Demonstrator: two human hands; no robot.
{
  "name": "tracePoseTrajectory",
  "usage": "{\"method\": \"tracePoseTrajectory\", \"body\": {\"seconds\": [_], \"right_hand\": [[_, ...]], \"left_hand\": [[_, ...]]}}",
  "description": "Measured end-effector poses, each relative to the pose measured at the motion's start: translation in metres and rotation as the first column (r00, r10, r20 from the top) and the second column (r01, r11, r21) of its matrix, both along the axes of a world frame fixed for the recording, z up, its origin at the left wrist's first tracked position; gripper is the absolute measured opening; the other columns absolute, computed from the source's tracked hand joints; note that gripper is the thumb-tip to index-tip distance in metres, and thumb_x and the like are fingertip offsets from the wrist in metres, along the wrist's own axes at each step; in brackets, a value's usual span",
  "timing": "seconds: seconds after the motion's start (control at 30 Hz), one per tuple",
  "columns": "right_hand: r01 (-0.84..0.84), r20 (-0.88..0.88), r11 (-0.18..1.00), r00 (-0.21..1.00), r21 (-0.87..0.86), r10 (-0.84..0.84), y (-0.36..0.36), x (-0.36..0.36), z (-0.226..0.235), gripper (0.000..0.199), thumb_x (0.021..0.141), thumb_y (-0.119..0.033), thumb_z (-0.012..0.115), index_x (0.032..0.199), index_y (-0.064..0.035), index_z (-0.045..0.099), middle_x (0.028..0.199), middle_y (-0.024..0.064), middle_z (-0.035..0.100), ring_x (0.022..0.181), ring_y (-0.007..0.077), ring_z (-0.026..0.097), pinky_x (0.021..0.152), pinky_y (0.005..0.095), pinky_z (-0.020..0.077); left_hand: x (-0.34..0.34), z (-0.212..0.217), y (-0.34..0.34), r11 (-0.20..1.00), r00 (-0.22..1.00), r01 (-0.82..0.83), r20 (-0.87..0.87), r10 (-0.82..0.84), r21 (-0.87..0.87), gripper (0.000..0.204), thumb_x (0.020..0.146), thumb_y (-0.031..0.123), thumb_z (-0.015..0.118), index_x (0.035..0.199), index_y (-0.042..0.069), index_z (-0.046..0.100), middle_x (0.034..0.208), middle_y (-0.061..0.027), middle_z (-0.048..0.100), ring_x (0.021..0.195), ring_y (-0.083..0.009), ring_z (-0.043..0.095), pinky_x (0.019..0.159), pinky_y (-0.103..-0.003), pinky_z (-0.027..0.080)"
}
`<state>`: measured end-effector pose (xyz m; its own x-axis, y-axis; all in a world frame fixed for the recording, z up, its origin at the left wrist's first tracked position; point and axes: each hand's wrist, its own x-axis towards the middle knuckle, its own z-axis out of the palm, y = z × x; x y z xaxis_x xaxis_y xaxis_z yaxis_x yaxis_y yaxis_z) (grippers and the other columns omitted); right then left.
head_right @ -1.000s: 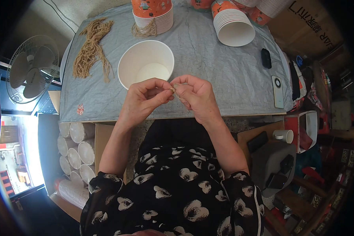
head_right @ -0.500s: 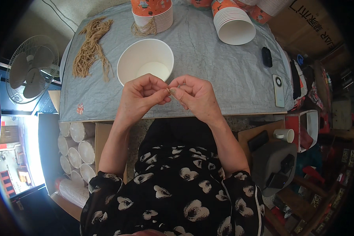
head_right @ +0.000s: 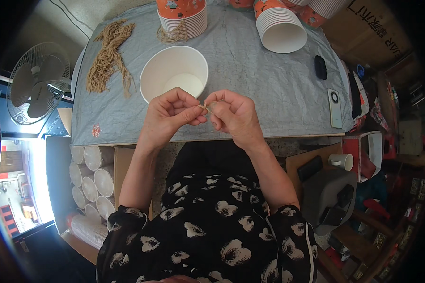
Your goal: Tying decorative strings onto paper cups for packaging.
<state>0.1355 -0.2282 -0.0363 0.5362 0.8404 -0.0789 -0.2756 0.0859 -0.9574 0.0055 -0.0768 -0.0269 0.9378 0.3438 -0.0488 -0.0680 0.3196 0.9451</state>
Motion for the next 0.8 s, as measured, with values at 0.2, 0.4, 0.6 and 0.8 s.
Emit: {"method": "tracePoseTrajectory", "body": {"seconds": [0.2, 0.4, 0.6, 0.8], "right_hand": [[-0.019, 0.082, 1.000, 0.996, -0.017, 0.020, -0.001, 0.003, 0.007, 0.021, 0.100, -0.019, 0.064, 0.106, 0.0005, 0.068, 0.064, -0.0031, 0.055, 0.053, 0.0013, 0.045, 0.045, 0.0169, 0.0293], [0.002, 0.138, 1.000, 0.990, 0.013, -0.003, 0.001, 0.002, 0.001, 0.016, 0.099, -0.016, 0.067, 0.103, -0.0007, 0.068, 0.068, -0.0040, 0.058, 0.056, 0.0005, 0.047, 0.046, 0.0161, 0.0297], [0.035, 0.125, 0.999, 0.991, 0.019, -0.037, 0.001, 0.001, 0.001, 0.015, 0.100, -0.017, 0.066, 0.102, -0.0014, 0.065, 0.070, -0.0048, 0.056, 0.058, 0.0001, 0.046, 0.047, 0.0156, 0.0293], [0.045, 0.103, 0.999, 0.994, 0.021, -0.047, -0.001, 0.003, 0.002, 0.014, 0.101, -0.016, 0.063, 0.101, -0.0014, 0.062, 0.071, -0.0039, 0.056, 0.061, 0.0016, 0.047, 0.051, 0.0171, 0.0334]], "left_hand": [[0.001, 0.001, 0.001, 1.000, 0.999, 0.010, -0.033, -0.011, -0.011, 0.009, 0.094, 0.001, 0.069, 0.100, -0.002, 0.063, 0.095, -0.0119, 0.073, 0.084, -0.0167, 0.074, 0.073, -0.025, 0.060], [0.000, 0.001, 0.001, 0.999, 0.999, 0.032, -0.033, -0.032, -0.009, 0.011, 0.095, 0.003, 0.068, 0.104, -0.002, 0.064, 0.097, -0.0125, 0.074, 0.086, -0.0171, 0.074, 0.075, -0.025, 0.060], [0.001, -0.001, 0.001, 1.000, 1.000, 0.017, -0.025, -0.017, -0.020, 0.018, 0.098, 0.004, 0.064, 0.114, -0.003, 0.062, 0.101, -0.0135, 0.074, 0.090, -0.0184, 0.074, 0.078, -0.027, 0.060], [0.002, 0.001, 0.001, 1.000, 1.000, 0.010, -0.025, -0.011, -0.003, 0.019, 0.099, 0.005, 0.064, 0.116, -0.004, 0.061, 0.101, -0.0142, 0.074, 0.090, -0.0192, 0.074, 0.079, -0.027, 0.061]]}}
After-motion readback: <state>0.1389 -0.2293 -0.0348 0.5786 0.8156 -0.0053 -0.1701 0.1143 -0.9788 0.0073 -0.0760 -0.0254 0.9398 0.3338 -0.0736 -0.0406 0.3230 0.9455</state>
